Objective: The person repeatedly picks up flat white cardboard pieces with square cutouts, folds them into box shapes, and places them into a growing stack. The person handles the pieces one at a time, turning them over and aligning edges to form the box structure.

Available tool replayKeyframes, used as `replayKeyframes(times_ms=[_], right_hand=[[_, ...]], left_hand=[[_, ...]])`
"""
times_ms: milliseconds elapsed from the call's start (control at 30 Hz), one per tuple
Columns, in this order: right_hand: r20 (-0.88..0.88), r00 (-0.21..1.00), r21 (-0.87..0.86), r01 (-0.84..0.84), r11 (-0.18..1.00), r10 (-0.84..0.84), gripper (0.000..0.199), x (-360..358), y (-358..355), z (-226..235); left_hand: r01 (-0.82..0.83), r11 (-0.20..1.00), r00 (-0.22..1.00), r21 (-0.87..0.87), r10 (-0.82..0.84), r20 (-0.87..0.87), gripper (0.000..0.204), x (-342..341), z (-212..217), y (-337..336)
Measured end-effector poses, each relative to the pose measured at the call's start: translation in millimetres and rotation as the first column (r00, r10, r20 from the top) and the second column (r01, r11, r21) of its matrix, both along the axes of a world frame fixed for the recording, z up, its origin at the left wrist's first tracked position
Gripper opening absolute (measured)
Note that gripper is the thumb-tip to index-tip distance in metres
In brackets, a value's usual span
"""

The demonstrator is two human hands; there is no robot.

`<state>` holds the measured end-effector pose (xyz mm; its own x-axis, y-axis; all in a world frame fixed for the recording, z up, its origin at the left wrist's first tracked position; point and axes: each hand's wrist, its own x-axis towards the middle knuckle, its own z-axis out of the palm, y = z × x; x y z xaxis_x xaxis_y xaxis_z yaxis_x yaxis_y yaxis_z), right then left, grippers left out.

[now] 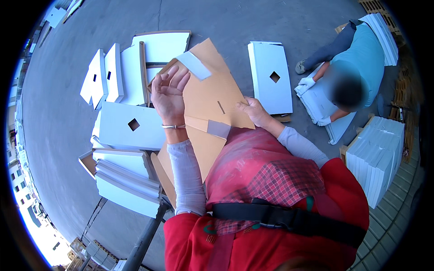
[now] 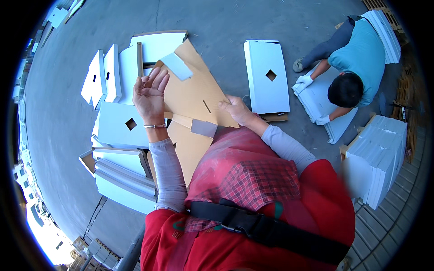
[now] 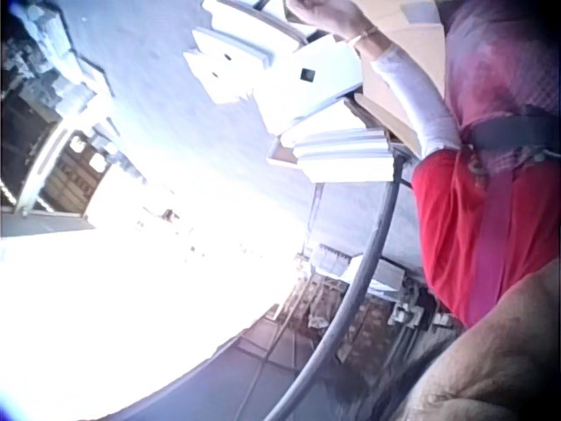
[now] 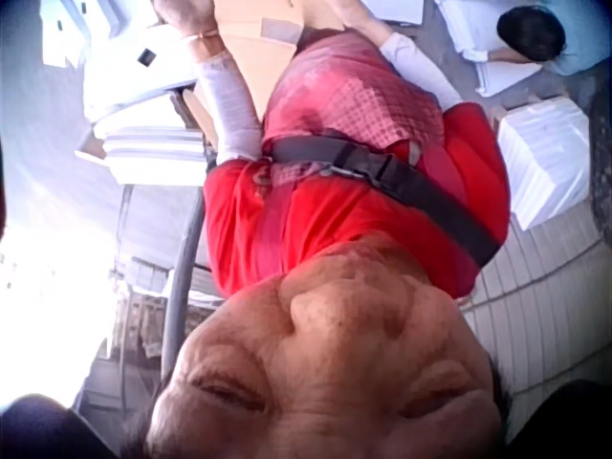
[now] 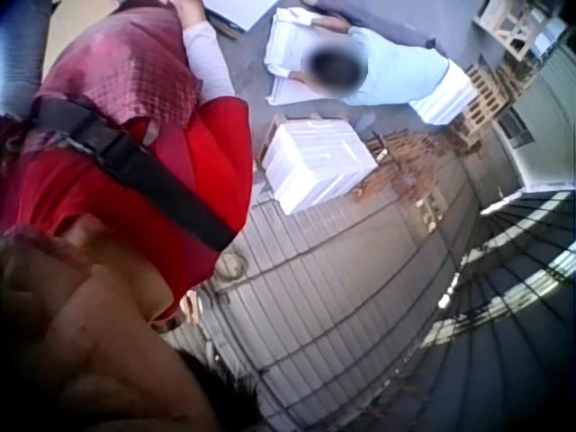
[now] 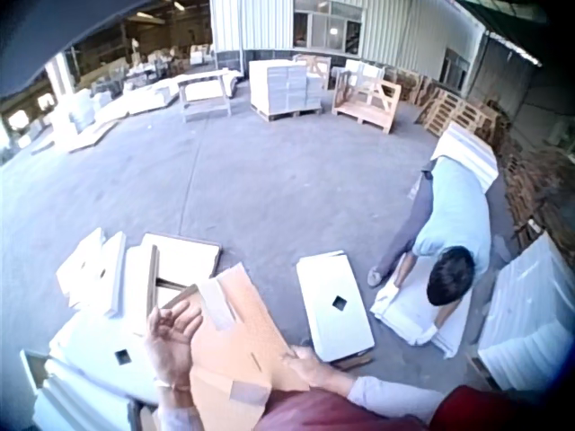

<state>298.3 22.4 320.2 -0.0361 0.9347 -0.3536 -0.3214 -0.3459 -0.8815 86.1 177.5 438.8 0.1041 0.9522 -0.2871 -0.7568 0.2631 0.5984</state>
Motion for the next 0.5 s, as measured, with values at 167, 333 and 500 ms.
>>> replayKeyframes(times_ms=[167, 333, 500], right_hand=[[-0.128, 0.934, -0.111, 0.322, 0.94, -0.335, 0.028, 34, 24, -27], [-0.133, 0.808, -0.105, 0.564, 0.819, -0.574, 0.031, 97, 47, -70], [-0.043, 0.63, -0.045, 0.774, 0.632, -0.775, 0.04, 176, 58, -134]], left_hand=[[-0.042, 0.999, 0.981, 0.01, 0.043, -0.187, 0.017, 9, -9, 3], [0.268, 0.959, 0.929, 0.096, -0.231, -0.288, 0.011, 33, 4, -52], [0.612, 0.789, 0.725, -0.048, -0.585, -0.364, 0.007, 41, -47, -117]])
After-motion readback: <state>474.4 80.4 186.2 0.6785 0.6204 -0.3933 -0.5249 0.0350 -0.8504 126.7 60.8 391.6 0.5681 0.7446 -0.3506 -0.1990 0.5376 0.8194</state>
